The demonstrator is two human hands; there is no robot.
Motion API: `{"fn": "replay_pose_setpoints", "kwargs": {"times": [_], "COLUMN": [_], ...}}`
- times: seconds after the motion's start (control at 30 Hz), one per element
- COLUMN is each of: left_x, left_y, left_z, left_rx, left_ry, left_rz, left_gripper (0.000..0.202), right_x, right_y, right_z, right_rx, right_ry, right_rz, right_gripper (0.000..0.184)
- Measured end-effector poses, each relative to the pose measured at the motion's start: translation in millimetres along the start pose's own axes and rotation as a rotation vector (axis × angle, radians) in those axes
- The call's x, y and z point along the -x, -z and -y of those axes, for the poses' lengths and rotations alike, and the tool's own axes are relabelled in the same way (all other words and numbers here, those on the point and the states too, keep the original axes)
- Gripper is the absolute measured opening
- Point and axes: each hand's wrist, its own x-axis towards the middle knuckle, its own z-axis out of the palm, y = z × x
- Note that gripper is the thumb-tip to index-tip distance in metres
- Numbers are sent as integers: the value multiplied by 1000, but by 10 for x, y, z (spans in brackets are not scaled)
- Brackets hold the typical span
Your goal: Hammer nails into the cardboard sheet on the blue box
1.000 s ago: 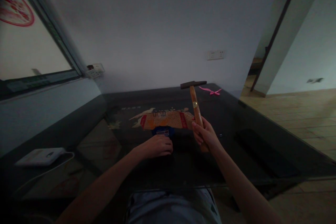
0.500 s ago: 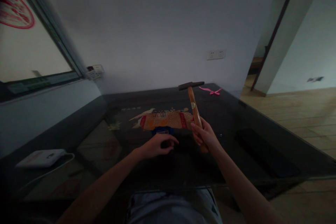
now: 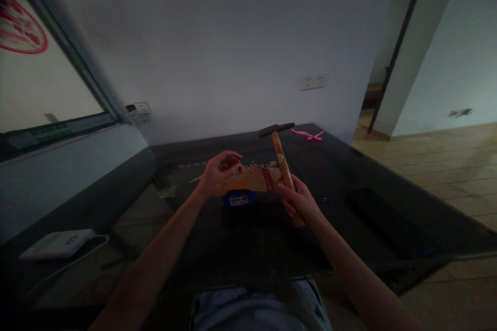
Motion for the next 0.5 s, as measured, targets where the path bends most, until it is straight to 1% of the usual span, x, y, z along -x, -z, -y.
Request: {"fn": "replay_pose_setpoints", "kwargs": {"times": [0.07, 0.13, 0.23, 0.37, 0.5], "left_x": [-113, -179, -195, -145, -114], "left_y": [-9, -31, -61, -59, -47], "left_z": [138, 288, 458, 519, 518], "left_rx": [-139, -249, -385, -521, -556], "left_ry": [-22, -32, -24, 6, 7], "left_rz": [-81, -130, -119, -60, -47], "left_gripper": [16, 11, 7, 7, 7], "right_x": [4, 8, 16, 19, 15], "right_y": [-11, -19, -26, -34, -39], "right_z": [11, 22, 31, 18, 3], "right_rx": [7, 13, 16, 12, 23], "right_ry": [6, 0, -20, -20, -25], "right_rz": [0, -1, 3, 12, 17], "right_gripper": [30, 31, 33, 31, 30]}}
